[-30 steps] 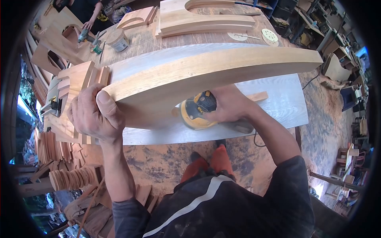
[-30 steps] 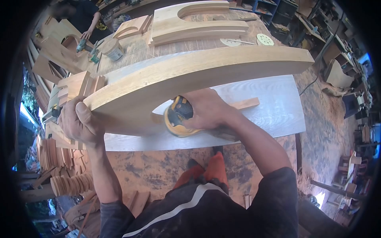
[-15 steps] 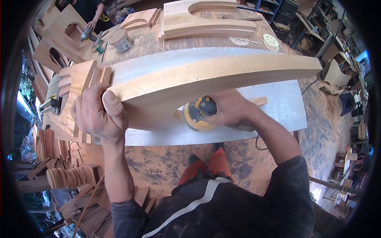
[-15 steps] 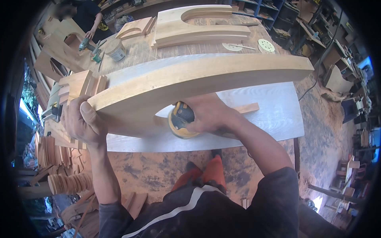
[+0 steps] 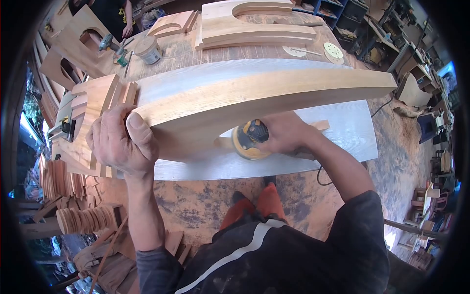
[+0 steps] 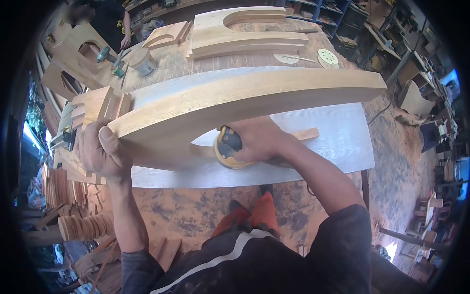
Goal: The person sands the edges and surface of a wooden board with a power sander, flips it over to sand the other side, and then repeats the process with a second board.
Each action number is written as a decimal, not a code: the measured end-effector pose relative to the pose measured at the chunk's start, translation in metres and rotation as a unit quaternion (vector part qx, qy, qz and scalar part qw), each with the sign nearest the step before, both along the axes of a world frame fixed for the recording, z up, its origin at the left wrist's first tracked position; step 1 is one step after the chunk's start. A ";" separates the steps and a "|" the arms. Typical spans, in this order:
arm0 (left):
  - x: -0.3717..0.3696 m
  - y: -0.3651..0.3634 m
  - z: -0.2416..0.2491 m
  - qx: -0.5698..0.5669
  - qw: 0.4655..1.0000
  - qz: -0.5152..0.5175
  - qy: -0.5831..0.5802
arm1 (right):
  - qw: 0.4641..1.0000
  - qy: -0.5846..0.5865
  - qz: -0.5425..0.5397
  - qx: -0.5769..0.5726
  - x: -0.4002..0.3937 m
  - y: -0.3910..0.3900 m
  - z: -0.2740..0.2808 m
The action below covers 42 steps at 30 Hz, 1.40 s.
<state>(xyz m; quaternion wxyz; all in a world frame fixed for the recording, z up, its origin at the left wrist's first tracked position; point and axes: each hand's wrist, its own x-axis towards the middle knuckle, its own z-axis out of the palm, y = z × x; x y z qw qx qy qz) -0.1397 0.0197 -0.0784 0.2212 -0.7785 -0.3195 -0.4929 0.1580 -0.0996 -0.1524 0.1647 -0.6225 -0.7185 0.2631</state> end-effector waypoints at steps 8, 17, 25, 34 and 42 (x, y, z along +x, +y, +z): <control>-0.004 0.004 -0.003 0.008 1.000 -0.008 -0.021 | 1.000 0.010 -0.003 0.015 -0.003 0.003 0.000; -0.006 0.002 -0.003 0.015 1.000 -0.016 -0.016 | 0.998 0.034 -0.019 0.042 -0.005 -0.001 -0.006; -0.004 0.000 -0.003 0.002 1.000 -0.001 -0.018 | 0.992 0.076 -0.032 0.095 -0.004 -0.007 -0.022; -0.003 0.000 -0.003 0.010 0.999 -0.007 -0.031 | 0.981 0.169 -0.036 0.092 -0.006 -0.007 -0.019; -0.010 0.001 -0.006 -0.008 1.000 0.004 -0.026 | 0.962 0.257 -0.029 0.081 -0.004 -0.008 -0.028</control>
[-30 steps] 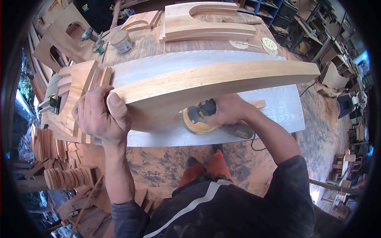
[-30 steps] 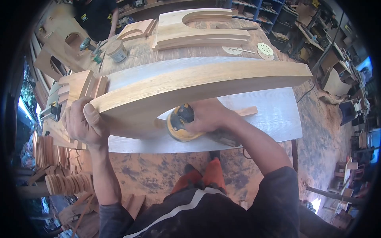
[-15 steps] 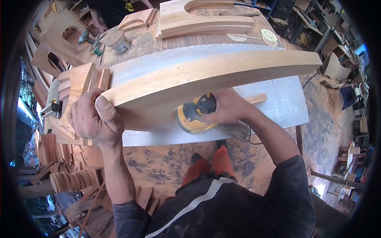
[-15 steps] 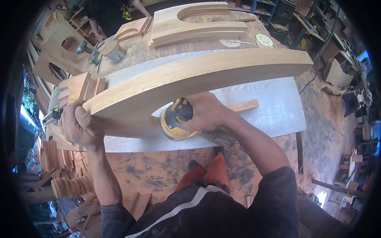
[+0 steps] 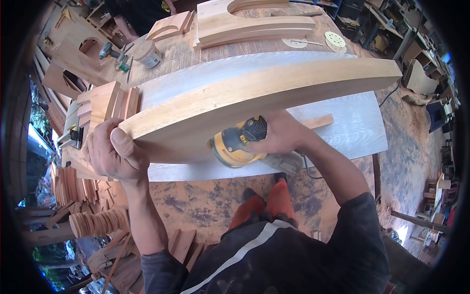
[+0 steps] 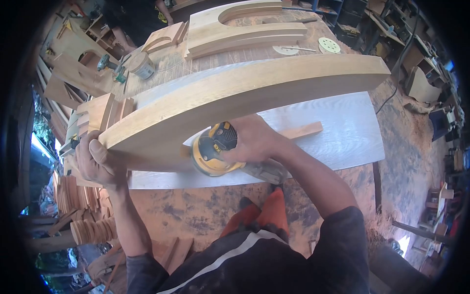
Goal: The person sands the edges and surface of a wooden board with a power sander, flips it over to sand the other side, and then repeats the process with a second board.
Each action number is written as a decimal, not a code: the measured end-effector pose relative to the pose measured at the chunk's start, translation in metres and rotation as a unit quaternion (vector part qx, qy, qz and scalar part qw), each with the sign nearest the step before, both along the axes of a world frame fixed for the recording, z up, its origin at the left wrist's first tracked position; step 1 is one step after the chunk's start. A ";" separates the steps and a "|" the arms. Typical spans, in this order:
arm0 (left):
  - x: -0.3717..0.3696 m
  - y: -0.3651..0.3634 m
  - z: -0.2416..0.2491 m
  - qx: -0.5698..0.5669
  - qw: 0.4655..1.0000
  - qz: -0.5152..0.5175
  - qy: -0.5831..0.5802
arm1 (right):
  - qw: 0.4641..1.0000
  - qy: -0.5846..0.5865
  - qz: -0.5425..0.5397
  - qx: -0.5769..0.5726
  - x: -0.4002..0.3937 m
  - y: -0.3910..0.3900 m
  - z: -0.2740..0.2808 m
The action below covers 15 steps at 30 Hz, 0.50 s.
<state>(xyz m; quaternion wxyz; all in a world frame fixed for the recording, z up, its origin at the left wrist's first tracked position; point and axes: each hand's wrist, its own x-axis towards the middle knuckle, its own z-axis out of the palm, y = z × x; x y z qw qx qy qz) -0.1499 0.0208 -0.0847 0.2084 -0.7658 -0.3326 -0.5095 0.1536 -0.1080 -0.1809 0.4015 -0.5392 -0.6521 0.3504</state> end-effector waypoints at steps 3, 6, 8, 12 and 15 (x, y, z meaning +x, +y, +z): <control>0.000 0.002 0.002 -0.002 1.000 0.009 0.009 | 0.998 -0.058 0.003 0.021 0.003 0.000 -0.005; 0.000 0.002 0.000 0.001 1.000 0.008 0.010 | 0.999 -0.011 -0.009 0.038 0.000 0.000 -0.001; 0.000 0.000 0.003 0.013 0.999 0.012 0.027 | 0.998 -0.047 -0.001 0.047 0.002 0.003 -0.005; -0.001 0.001 0.001 0.012 0.999 0.019 0.035 | 0.993 -0.094 -0.007 0.067 -0.002 0.004 0.000; -0.004 0.000 0.000 -0.003 1.000 0.007 0.002 | 0.999 -0.048 -0.003 0.007 -0.003 0.003 0.010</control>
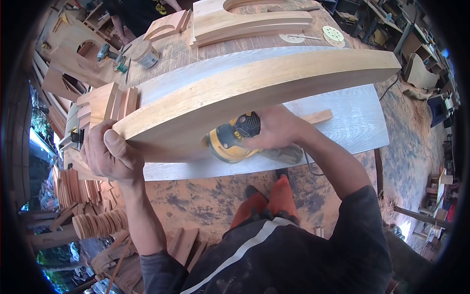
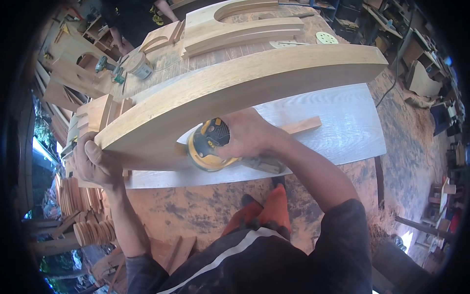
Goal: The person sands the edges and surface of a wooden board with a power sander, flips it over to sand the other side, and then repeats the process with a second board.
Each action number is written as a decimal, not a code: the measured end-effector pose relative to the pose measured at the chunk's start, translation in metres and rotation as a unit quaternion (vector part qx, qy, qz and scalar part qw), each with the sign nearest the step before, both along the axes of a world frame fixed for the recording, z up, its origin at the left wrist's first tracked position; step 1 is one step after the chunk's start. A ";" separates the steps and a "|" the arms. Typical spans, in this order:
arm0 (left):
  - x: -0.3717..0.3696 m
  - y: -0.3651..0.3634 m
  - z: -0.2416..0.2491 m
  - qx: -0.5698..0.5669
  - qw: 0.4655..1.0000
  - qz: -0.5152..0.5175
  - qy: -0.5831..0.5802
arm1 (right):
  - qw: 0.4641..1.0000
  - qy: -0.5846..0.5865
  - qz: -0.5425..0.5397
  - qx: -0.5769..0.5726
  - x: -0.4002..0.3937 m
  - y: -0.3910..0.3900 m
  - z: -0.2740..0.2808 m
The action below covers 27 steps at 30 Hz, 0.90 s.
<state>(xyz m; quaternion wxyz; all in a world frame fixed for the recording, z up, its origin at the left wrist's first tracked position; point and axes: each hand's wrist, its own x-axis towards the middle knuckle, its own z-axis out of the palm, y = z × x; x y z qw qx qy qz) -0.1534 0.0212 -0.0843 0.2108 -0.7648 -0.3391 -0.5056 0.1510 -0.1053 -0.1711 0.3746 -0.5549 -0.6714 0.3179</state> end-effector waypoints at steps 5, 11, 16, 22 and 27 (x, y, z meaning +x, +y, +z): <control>-0.001 0.002 0.000 -0.002 1.000 0.008 0.015 | 0.996 -0.049 -0.004 0.070 0.000 0.001 -0.011; -0.002 0.002 0.002 -0.006 1.000 0.007 0.017 | 0.996 -0.072 0.000 0.046 0.001 0.003 -0.009; -0.002 0.003 0.001 -0.002 1.000 0.002 0.013 | 0.998 -0.043 -0.017 0.051 -0.006 0.000 -0.009; 0.002 -0.006 0.004 -0.006 1.000 0.003 0.017 | 0.998 -0.062 -0.003 -0.005 -0.008 0.000 0.003; 0.000 0.002 0.002 0.017 1.000 -0.018 -0.004 | 0.990 -0.142 0.014 0.023 -0.005 0.001 0.002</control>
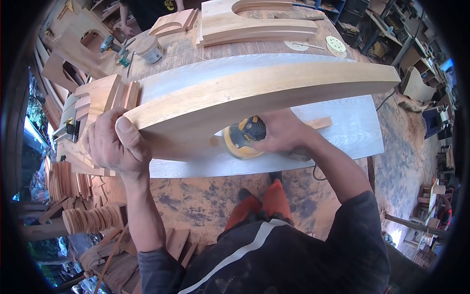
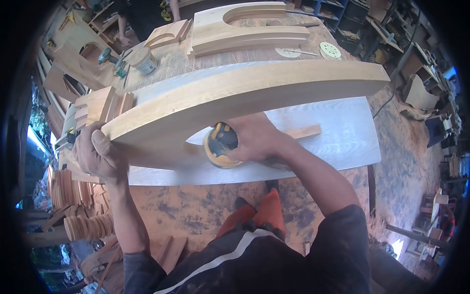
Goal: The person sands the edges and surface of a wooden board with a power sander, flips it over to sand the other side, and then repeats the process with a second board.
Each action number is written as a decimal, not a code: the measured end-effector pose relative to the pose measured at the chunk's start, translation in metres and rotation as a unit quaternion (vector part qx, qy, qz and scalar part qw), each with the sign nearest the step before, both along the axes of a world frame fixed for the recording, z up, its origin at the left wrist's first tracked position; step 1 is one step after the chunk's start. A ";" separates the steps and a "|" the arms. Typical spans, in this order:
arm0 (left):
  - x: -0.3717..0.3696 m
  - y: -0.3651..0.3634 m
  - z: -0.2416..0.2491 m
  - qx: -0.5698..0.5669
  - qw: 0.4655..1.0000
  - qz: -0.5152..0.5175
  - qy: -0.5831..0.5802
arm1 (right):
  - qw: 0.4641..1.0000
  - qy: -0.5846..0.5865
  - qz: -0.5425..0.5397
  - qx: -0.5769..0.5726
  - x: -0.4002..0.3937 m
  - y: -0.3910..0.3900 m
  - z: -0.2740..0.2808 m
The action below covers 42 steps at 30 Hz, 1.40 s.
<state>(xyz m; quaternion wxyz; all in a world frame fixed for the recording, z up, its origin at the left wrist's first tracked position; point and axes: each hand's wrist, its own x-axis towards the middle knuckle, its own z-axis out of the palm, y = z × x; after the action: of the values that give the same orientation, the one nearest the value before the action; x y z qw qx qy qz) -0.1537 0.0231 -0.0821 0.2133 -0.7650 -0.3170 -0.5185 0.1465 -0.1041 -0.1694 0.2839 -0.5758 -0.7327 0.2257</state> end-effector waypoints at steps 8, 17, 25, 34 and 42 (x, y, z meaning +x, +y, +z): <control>-0.001 -0.004 -0.002 -0.024 0.999 0.025 0.011 | 0.999 0.024 -0.009 -0.029 -0.001 0.002 0.000; -0.001 0.002 -0.001 0.004 1.000 -0.006 -0.004 | 0.998 0.016 -0.016 -0.053 -0.002 0.003 0.001; 0.000 0.001 0.000 0.009 1.000 -0.012 -0.009 | 0.997 -0.010 -0.011 -0.070 -0.003 0.001 0.007; 0.000 -0.006 0.004 -0.005 1.000 0.007 0.011 | 0.999 -0.016 0.006 -0.027 -0.009 -0.002 0.008; -0.002 -0.006 0.004 0.003 1.000 0.010 0.010 | 0.999 -0.020 0.015 -0.044 -0.013 -0.002 0.021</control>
<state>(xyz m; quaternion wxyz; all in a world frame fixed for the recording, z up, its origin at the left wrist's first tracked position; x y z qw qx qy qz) -0.1558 0.0172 -0.0778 0.2238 -0.7662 -0.3214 -0.5094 0.1337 -0.1059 -0.1480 0.2404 -0.5811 -0.7361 0.2503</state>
